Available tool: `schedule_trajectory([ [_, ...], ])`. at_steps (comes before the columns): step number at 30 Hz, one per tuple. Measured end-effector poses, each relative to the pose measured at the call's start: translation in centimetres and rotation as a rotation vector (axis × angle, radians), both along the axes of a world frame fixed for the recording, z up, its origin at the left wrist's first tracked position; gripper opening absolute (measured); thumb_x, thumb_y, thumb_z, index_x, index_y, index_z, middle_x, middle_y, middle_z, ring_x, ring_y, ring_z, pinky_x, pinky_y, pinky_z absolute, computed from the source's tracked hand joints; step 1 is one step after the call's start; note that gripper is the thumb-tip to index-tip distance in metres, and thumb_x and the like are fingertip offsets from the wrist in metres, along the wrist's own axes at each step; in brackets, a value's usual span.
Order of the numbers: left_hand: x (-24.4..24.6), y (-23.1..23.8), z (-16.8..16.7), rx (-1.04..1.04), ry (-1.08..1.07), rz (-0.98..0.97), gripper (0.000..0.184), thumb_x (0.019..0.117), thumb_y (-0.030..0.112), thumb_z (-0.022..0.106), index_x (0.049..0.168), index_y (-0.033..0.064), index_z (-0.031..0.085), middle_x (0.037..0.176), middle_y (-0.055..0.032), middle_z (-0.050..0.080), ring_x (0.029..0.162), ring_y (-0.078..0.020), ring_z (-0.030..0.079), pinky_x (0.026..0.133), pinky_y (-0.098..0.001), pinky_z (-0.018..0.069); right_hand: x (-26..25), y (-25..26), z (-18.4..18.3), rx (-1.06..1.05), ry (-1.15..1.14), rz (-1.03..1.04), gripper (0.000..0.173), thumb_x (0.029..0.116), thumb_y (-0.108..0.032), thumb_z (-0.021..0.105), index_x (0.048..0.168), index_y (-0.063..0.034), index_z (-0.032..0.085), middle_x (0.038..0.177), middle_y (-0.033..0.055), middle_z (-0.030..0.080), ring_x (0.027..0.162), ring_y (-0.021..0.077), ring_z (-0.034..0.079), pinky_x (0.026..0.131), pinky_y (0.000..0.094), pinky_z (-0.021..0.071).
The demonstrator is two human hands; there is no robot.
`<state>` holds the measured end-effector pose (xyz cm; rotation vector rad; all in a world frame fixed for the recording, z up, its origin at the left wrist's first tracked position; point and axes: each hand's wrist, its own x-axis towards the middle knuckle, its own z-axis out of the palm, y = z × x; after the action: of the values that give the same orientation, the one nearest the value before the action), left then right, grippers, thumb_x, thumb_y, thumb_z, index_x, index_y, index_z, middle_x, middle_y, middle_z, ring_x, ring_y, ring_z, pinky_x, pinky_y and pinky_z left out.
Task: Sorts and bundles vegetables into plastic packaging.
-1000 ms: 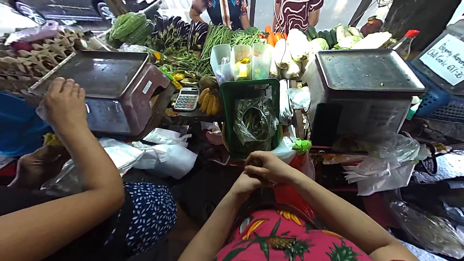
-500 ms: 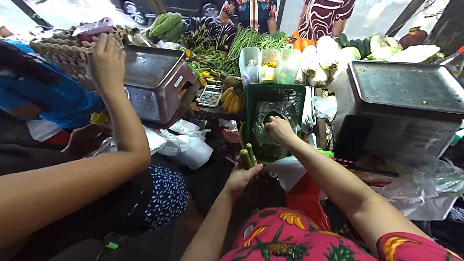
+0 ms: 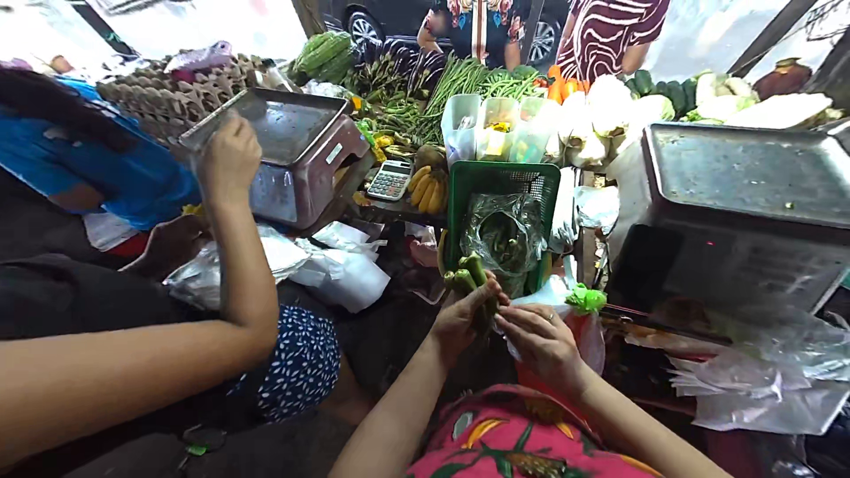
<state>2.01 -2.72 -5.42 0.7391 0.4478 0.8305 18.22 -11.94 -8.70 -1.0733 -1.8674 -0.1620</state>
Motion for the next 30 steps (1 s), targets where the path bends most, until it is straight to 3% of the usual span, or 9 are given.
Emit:
schedule_trajectory([
  [3, 2.2, -0.5, 0.2, 0.05, 0.08, 0.038, 0.009, 0.0966, 0.006, 0.063, 0.104, 0.0037, 0.059, 0.077, -0.0045, 0.067, 0.071, -0.0147, 0.068, 0.075, -0.0331, 0.0599, 1.8, -1.2, 0.6, -0.109, 0.107, 0.034, 0.021, 0.097, -0.019, 0.063, 0.113, -0.019, 0.077, 0.125, 0.0017, 0.072, 0.124, 0.0172, 0.061, 0.108, 0.0347, 0.0466],
  [9, 5.9, -2.4, 0.6, 0.829, 0.526, -0.008, 0.032, 0.0898, 0.016, 0.075, 0.115, -0.0026, 0.066, 0.101, -0.0036, 0.072, 0.093, -0.006, 0.068, 0.089, -0.0278, 0.0579, 4.7, -1.1, 5.7, -0.34, 0.384, 0.014, 0.067, 0.0886, -0.046, 0.077, 0.142, -0.0091, 0.059, 0.152, 0.0189, 0.049, 0.138, 0.0279, 0.051, 0.11, 0.0466, 0.0488],
  [14, 8.1, -5.3, 0.9, 0.775, 0.516, -0.021, 0.027, 0.0808, 0.003, 0.075, 0.105, -0.0033, 0.065, 0.095, 0.0002, 0.072, 0.091, 0.0, 0.068, 0.088, -0.0224, 0.0578, 5.7, -1.6, 4.8, -0.343, 0.28, 0.013, 0.031, 0.1017, -0.029, 0.064, 0.122, -0.0073, 0.072, 0.134, 0.0151, 0.065, 0.126, 0.0231, 0.061, 0.106, 0.0385, 0.0511],
  [18, 9.7, -5.8, -0.2, 0.896, 0.585, -0.142, 0.031, 0.0821, 0.011, 0.075, 0.109, -0.0024, 0.067, 0.1, -0.0031, 0.073, 0.096, -0.0047, 0.068, 0.092, -0.0278, 0.0571, 7.2, -3.6, 4.3, -0.394, 0.341, 0.022, 0.05, 0.0995, -0.022, 0.066, 0.145, -0.0048, 0.056, 0.136, 0.0159, 0.063, 0.128, 0.023, 0.06, 0.11, 0.0409, 0.0494],
  [20, 10.4, -6.2, -0.1, 0.894, 0.631, -0.198, 0.035, 0.0861, 0.016, 0.073, 0.116, -0.001, 0.066, 0.103, -0.0018, 0.072, 0.098, -0.0035, 0.068, 0.092, -0.0268, 0.057, 8.8, -4.9, 4.6, -0.475, 0.418, -0.004, 0.063, 0.0983, -0.034, 0.068, 0.152, -0.0085, 0.048, 0.145, 0.0135, 0.057, 0.134, 0.0233, 0.055, 0.114, 0.0466, 0.045],
  [22, 10.8, -6.3, 0.1, 0.831, 0.662, -0.218, 0.036, 0.0888, 0.018, 0.074, 0.12, 0.0019, 0.065, 0.103, 0.0004, 0.072, 0.095, -0.0028, 0.068, 0.088, -0.0258, 0.0586, 11.9, -6.4, 5.2, -0.478, 0.471, -0.187, 0.058, 0.0975, -0.038, 0.067, 0.147, -0.0102, 0.054, 0.145, 0.0096, 0.058, 0.135, 0.022, 0.054, 0.113, 0.0478, 0.0459],
  [24, 11.0, -6.4, 0.2, 0.8, 0.698, -0.197, 0.036, 0.0899, 0.019, 0.074, 0.121, 0.0032, 0.065, 0.103, 0.0014, 0.072, 0.093, -0.0027, 0.068, 0.086, -0.0246, 0.0587, 16.3, -8.2, 5.4, -0.469, 0.383, -0.565, 0.035, 0.1015, -0.032, 0.061, 0.127, -0.0091, 0.07, 0.129, 0.0098, 0.066, 0.121, 0.024, 0.063, 0.101, 0.047, 0.0537],
  [26, 11.1, -6.7, -0.1, 0.799, 0.722, -0.145, 0.034, 0.09, 0.019, 0.074, 0.119, 0.0034, 0.066, 0.101, 0.0017, 0.072, 0.091, -0.0019, 0.068, 0.084, -0.0238, 0.0588, 20.0, -9.6, 5.3, -0.599, 0.282, -0.906, 0.028, 0.0972, -0.029, 0.068, 0.11, -0.0048, 0.075, 0.114, 0.0178, 0.07, 0.111, 0.0362, 0.066, 0.094, 0.0566, 0.0537],
  [30, 11.5, -7.8, -1.8, 0.798, 0.732, -0.063, 0.029, 0.0875, 0.017, 0.076, 0.112, 0.0032, 0.067, 0.095, 0.0023, 0.071, 0.086, -0.0016, 0.068, 0.081, -0.0225, 0.0585, 22.5, -10.1, 3.9, -0.821, 0.164, -1.079, 0.032, 0.0929, -0.03, 0.076, 0.109, -0.002, 0.076, 0.116, 0.027, 0.069, 0.113, 0.0487, 0.063, 0.096, 0.0669, 0.0484],
])
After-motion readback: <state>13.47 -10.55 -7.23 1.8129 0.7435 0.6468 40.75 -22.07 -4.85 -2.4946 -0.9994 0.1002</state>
